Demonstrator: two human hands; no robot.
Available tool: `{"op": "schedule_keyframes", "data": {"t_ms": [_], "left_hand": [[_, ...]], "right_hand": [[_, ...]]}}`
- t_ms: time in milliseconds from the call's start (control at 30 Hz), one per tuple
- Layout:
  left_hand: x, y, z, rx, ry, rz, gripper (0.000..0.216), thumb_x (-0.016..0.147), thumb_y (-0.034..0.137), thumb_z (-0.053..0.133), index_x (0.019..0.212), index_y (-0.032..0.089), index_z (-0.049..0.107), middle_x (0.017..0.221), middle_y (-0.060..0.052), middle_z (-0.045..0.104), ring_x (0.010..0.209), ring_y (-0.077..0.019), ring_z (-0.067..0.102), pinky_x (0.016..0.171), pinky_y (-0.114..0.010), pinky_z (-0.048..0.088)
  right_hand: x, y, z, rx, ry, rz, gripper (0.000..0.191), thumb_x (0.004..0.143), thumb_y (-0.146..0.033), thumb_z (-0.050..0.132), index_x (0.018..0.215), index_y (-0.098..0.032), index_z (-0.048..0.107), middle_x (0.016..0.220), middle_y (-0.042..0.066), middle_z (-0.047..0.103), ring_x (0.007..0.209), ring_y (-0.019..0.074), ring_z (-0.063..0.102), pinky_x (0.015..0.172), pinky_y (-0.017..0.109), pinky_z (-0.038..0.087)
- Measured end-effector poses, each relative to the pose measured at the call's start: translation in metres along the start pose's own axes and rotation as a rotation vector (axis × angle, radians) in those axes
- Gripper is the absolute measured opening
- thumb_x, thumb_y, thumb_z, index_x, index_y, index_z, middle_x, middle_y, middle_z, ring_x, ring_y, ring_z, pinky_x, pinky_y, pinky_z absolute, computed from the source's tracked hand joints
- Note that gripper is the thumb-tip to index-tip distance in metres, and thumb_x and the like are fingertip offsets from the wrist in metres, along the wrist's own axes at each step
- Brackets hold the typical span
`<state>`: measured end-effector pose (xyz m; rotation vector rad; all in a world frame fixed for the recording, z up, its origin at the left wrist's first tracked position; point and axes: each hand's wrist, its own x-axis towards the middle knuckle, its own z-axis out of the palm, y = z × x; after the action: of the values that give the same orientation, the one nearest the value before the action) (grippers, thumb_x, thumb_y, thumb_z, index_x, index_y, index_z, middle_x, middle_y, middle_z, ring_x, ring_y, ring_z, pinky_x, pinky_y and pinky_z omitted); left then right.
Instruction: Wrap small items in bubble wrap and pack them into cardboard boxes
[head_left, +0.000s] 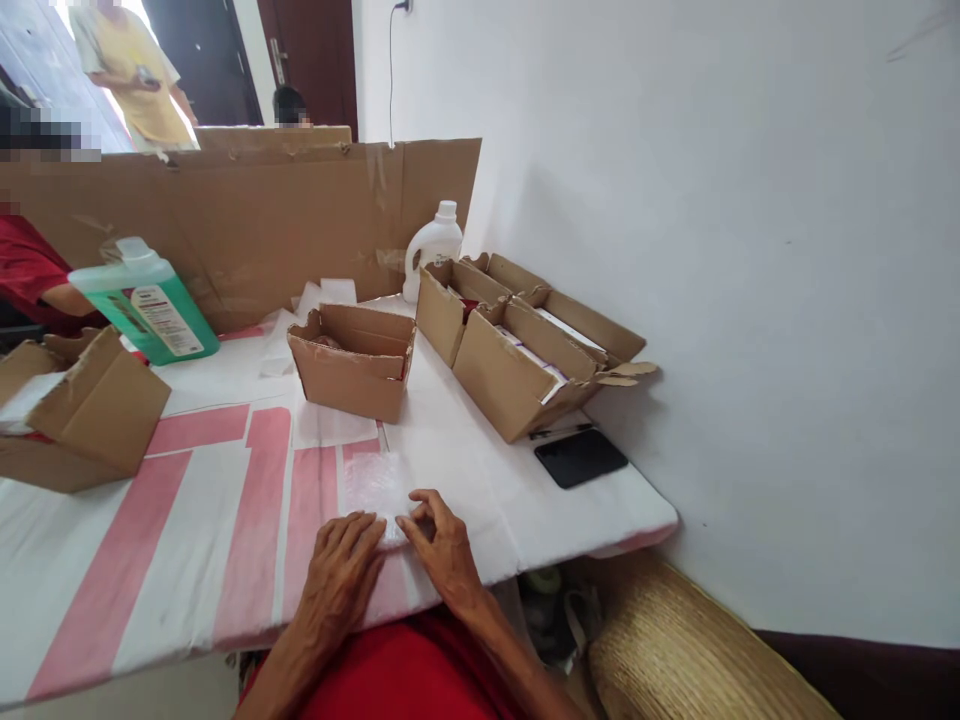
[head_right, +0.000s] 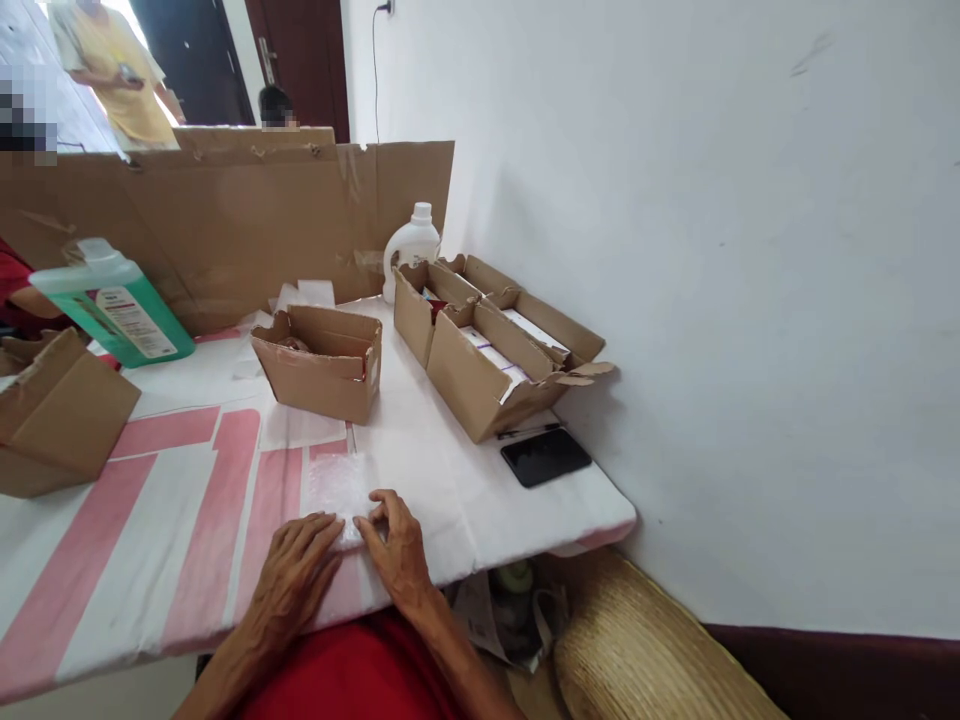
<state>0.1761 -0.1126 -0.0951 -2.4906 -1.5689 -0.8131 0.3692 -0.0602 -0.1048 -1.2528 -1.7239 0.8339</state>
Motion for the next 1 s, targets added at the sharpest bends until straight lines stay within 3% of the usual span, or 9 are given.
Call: {"op": "schedule_keyframes", "data": {"t_ms": [133, 233, 433, 533, 633, 700, 800, 867, 1000], "left_hand": [[0.002, -0.013, 0.002, -0.15, -0.063, -0.068, 0.055, 0.089, 0.011, 0.05, 0.143, 0.023, 0.052, 0.13, -0.012, 0.067, 0.121, -0.0254, 0.062, 0.1, -0.044, 0.052], [0.01, -0.019, -0.008, -0.341, -0.102, -0.166, 0.049, 0.087, 0.014, 0.05, 0.134, 0.023, 0.06, 0.125, -0.01, 0.07, 0.116, -0.0248, 0.065, 0.1, -0.044, 0.053], [0.052, -0.049, -0.013, -0.407, -0.063, -0.378, 0.037, 0.098, 0.037, 0.049, 0.13, 0.02, 0.059, 0.1, -0.006, 0.075, 0.076, -0.0157, 0.071, 0.067, -0.028, 0.058], [0.074, -0.067, -0.004, -0.366, 0.004, -0.475, 0.041, 0.099, 0.043, 0.047, 0.129, 0.017, 0.058, 0.089, -0.004, 0.073, 0.061, -0.0141, 0.065, 0.056, -0.028, 0.054], [0.083, -0.07, 0.003, -0.275, 0.114, -0.521, 0.046, 0.099, 0.042, 0.044, 0.136, 0.015, 0.053, 0.118, -0.015, 0.07, 0.095, -0.0233, 0.07, 0.082, -0.042, 0.057], [0.079, -0.062, 0.007, -0.23, 0.148, -0.489, 0.046, 0.099, 0.038, 0.045, 0.139, 0.017, 0.052, 0.139, -0.018, 0.06, 0.124, -0.0289, 0.06, 0.104, -0.051, 0.047], [0.064, -0.044, 0.018, -0.132, 0.026, -0.237, 0.049, 0.099, 0.03, 0.046, 0.147, 0.023, 0.047, 0.153, -0.013, 0.05, 0.146, -0.028, 0.041, 0.119, -0.05, 0.031], [0.053, -0.037, 0.029, -0.017, -0.067, -0.081, 0.061, 0.098, 0.033, 0.048, 0.156, 0.021, 0.034, 0.16, -0.014, 0.042, 0.152, -0.0285, 0.031, 0.123, -0.05, 0.024], [0.046, -0.041, 0.045, 0.088, -0.126, -0.073, 0.081, 0.093, 0.046, 0.053, 0.16, 0.012, 0.021, 0.162, -0.021, 0.035, 0.154, -0.0335, 0.025, 0.124, -0.054, 0.019]], "right_hand": [[0.004, 0.004, -0.018, -0.075, -0.181, -0.269, 0.073, 0.075, -0.029, 0.083, 0.14, -0.023, 0.049, 0.136, 0.014, 0.058, 0.125, 0.0307, 0.056, 0.103, 0.048, 0.05], [0.018, 0.006, -0.024, -0.139, -0.299, -0.396, 0.062, 0.078, -0.018, 0.076, 0.135, -0.021, 0.054, 0.143, 0.014, 0.055, 0.136, 0.0314, 0.046, 0.113, 0.053, 0.04], [0.066, 0.008, -0.012, -0.09, -0.199, -0.205, 0.006, 0.085, -0.017, 0.068, 0.088, -0.021, 0.065, 0.086, 0.003, 0.07, 0.084, 0.0205, 0.063, 0.08, 0.034, 0.051], [0.083, 0.007, -0.002, -0.108, -0.136, -0.069, 0.004, 0.089, -0.023, 0.067, 0.09, -0.021, 0.064, 0.078, 0.0, 0.068, 0.074, 0.0183, 0.063, 0.071, 0.03, 0.049], [0.087, 0.004, 0.006, -0.143, -0.069, 0.003, 0.011, 0.092, -0.026, 0.063, 0.102, -0.021, 0.064, 0.074, -0.001, 0.067, 0.071, 0.0185, 0.063, 0.068, 0.029, 0.049], [0.084, 0.003, 0.011, -0.192, -0.032, 0.032, 0.014, 0.093, -0.027, 0.062, 0.105, -0.02, 0.064, 0.075, 0.0, 0.066, 0.072, 0.02, 0.064, 0.07, 0.032, 0.051], [0.076, -0.001, 0.016, -0.291, 0.048, -0.006, 0.024, 0.095, -0.024, 0.057, 0.116, -0.016, 0.063, 0.092, 0.009, 0.069, 0.088, 0.0255, 0.066, 0.082, 0.04, 0.055], [0.072, -0.002, 0.02, -0.372, 0.074, -0.122, 0.035, 0.097, -0.019, 0.051, 0.131, -0.013, 0.058, 0.122, 0.019, 0.065, 0.118, 0.0307, 0.06, 0.1, 0.047, 0.051], [0.071, 0.003, 0.024, -0.454, -0.225, -0.434, 0.059, 0.097, -0.012, 0.043, 0.156, -0.014, 0.037, 0.161, 0.016, 0.037, 0.153, 0.0289, 0.028, 0.123, 0.051, 0.031]]}}
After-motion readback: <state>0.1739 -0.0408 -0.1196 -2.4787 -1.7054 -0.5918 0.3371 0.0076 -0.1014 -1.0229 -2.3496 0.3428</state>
